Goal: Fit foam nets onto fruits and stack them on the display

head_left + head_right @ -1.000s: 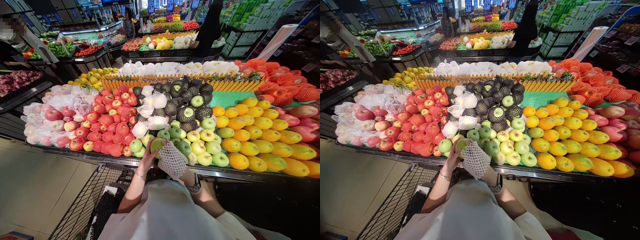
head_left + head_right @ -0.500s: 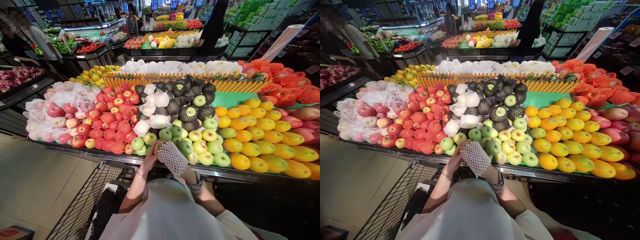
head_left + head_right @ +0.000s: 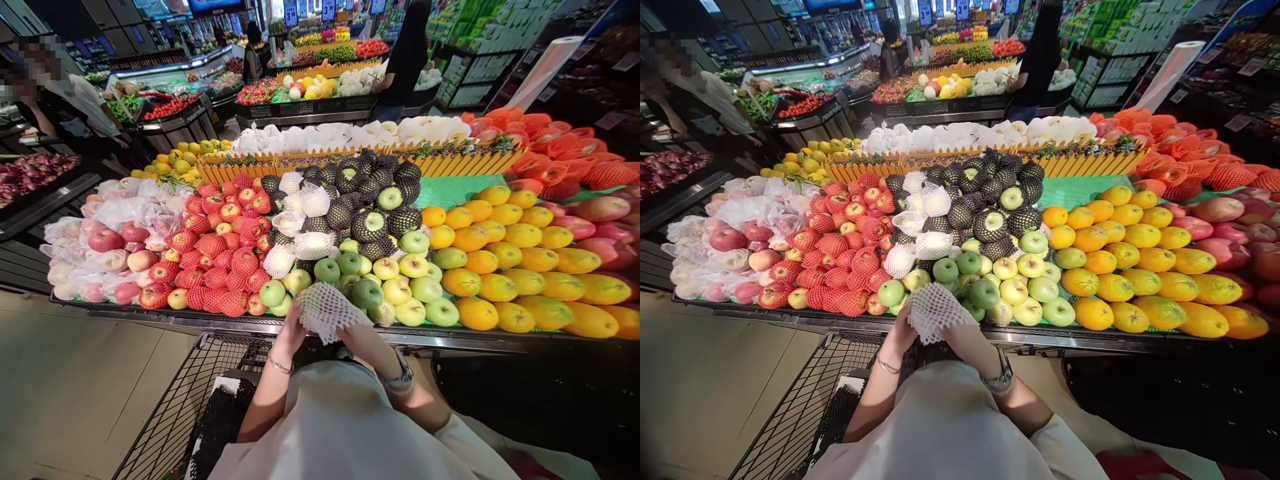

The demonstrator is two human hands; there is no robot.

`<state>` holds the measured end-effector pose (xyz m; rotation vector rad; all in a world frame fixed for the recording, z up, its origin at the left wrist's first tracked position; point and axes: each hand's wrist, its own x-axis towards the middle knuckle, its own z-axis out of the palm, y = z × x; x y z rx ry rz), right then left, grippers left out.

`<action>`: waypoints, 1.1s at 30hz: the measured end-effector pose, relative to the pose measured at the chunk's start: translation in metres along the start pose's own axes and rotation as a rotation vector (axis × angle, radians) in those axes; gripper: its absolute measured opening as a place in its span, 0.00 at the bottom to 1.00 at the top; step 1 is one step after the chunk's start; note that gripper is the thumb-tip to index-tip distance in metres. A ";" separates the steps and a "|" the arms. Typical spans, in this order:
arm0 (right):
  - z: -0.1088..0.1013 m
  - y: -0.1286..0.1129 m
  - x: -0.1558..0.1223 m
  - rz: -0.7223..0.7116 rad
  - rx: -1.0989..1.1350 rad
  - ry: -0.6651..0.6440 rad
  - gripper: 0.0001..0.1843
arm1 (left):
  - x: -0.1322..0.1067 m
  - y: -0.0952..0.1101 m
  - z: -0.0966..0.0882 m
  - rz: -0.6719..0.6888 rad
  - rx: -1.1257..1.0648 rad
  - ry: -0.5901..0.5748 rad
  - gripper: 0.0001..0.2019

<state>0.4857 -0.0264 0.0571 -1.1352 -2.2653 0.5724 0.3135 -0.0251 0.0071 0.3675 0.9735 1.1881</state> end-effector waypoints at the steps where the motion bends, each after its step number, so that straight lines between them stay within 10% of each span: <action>1: -0.002 -0.004 -0.002 -0.012 -0.004 -0.034 0.21 | 0.001 0.004 -0.002 0.017 0.011 0.022 0.27; 8: -0.004 -0.008 -0.006 0.040 0.006 0.182 0.12 | 0.003 0.023 0.003 0.124 -0.006 0.027 0.24; 19: -0.004 0.006 0.005 -0.200 -0.154 -0.056 0.26 | -0.007 0.020 0.015 0.003 0.040 -0.043 0.22; 33: 0.018 0.008 0.011 -0.066 0.026 0.053 0.24 | -0.009 0.002 0.022 0.076 -0.079 0.013 0.20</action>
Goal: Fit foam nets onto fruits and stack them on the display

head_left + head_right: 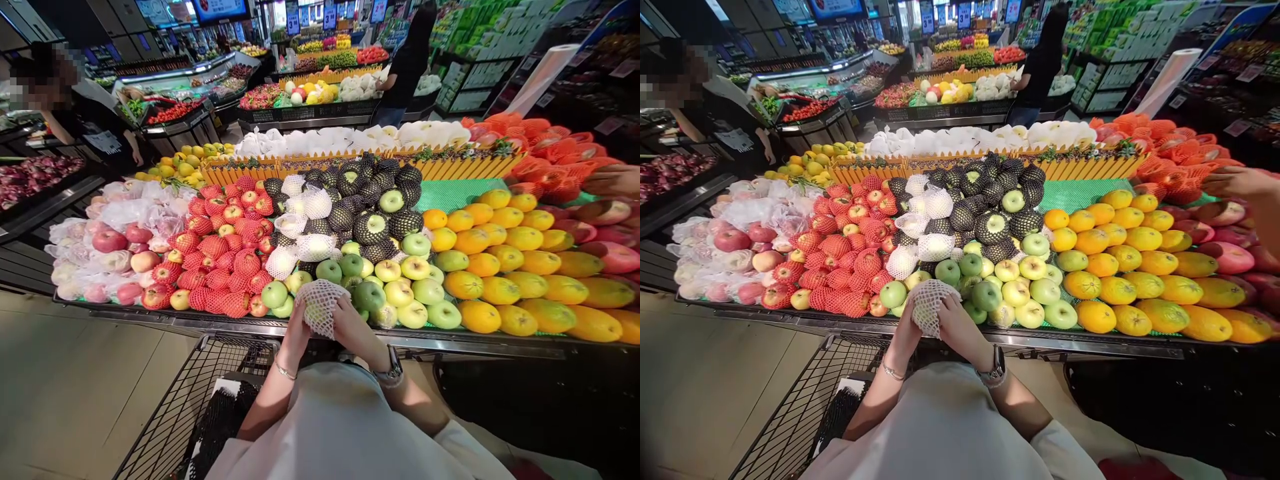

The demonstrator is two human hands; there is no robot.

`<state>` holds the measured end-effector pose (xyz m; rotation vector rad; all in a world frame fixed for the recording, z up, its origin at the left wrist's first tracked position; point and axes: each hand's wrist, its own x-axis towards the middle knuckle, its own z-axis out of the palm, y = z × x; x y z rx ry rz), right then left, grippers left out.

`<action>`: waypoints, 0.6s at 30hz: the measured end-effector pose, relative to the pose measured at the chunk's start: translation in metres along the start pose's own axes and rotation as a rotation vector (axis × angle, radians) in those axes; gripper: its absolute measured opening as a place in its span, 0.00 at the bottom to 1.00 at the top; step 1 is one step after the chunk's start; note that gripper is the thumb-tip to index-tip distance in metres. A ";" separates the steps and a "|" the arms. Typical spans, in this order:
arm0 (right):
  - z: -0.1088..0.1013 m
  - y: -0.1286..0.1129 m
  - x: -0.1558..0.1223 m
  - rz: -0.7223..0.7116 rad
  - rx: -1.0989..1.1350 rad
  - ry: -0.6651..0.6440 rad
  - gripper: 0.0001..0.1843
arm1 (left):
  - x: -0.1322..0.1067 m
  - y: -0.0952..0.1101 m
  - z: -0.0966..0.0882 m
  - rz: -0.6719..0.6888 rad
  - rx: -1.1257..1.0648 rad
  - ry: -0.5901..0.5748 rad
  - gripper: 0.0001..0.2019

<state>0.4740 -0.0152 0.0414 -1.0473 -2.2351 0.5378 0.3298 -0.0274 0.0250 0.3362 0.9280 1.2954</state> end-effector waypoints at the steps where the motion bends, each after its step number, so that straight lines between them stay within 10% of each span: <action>1: -0.002 0.001 -0.001 0.048 0.072 0.015 0.23 | 0.001 0.001 -0.001 0.001 -0.004 0.013 0.21; 10: -0.007 0.004 -0.005 0.313 0.298 0.052 0.29 | -0.004 0.011 0.004 0.003 0.093 -0.048 0.35; 18: -0.012 0.012 -0.006 0.056 0.325 0.014 0.31 | -0.009 0.005 -0.003 0.200 0.542 -0.034 0.35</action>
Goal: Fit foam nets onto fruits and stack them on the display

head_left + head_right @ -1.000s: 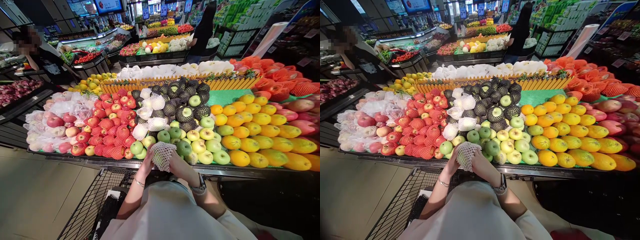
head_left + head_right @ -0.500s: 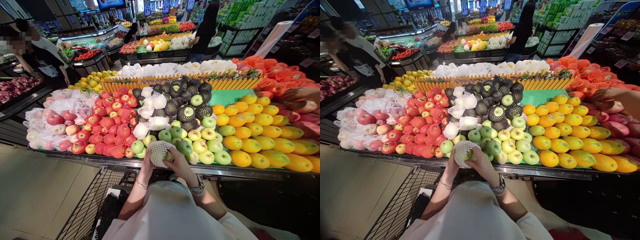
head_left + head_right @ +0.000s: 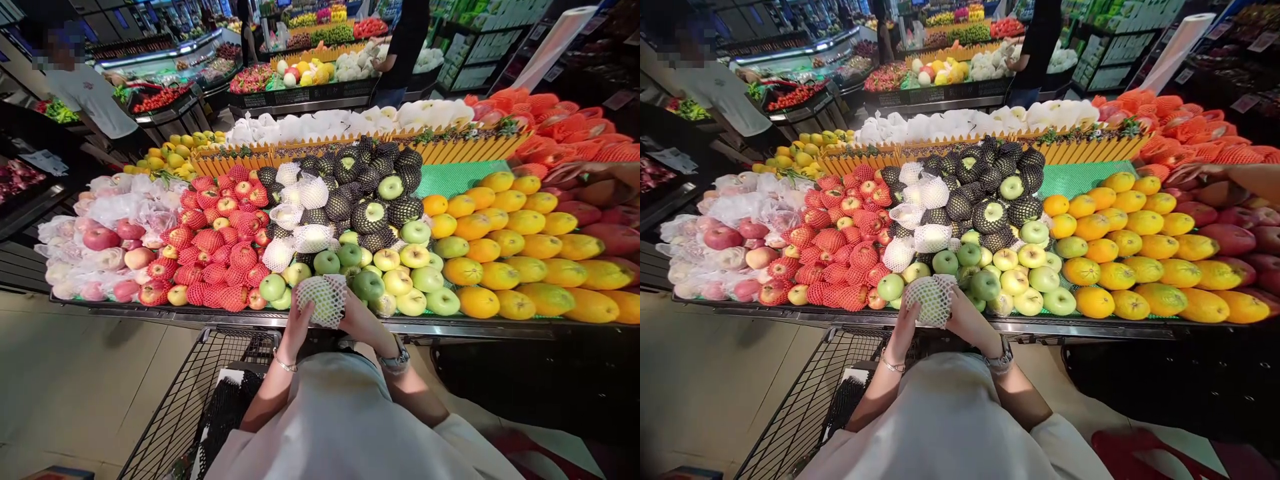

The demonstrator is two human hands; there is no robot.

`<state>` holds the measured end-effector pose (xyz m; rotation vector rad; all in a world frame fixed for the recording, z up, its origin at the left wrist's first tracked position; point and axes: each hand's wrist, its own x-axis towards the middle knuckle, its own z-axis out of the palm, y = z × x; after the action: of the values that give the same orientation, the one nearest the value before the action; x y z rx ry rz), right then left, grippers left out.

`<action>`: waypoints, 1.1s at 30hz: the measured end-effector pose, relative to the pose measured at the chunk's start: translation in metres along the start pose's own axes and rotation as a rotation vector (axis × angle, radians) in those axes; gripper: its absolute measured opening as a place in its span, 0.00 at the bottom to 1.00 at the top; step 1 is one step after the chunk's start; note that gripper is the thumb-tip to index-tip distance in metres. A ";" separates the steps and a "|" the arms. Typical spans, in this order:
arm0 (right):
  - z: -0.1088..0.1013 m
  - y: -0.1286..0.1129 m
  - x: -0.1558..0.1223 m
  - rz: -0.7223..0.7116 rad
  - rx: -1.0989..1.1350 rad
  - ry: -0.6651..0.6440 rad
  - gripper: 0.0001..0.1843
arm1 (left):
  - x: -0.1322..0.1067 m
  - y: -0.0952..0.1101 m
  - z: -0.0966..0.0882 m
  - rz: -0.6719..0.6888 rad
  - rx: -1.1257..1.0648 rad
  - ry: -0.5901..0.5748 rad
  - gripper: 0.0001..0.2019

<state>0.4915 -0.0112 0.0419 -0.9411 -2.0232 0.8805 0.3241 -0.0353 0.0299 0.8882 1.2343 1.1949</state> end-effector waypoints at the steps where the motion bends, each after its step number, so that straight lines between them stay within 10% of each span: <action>1: -0.003 0.001 -0.004 0.011 0.037 0.041 0.30 | -0.001 0.002 0.001 0.035 0.004 -0.015 0.35; 7: -0.003 0.006 -0.017 0.117 0.267 0.474 0.10 | -0.007 0.012 0.008 0.126 0.017 0.024 0.39; 18: 0.019 0.002 -0.010 0.145 0.267 0.136 0.41 | -0.019 0.020 0.015 0.189 -0.100 0.119 0.42; 33: 0.032 0.006 -0.020 0.265 0.471 0.332 0.52 | 0.017 0.038 -0.012 0.205 0.110 -0.093 0.12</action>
<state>0.4768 -0.0336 0.0147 -1.0133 -1.3482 1.1891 0.3047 -0.0120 0.0613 1.1616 1.1641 1.2404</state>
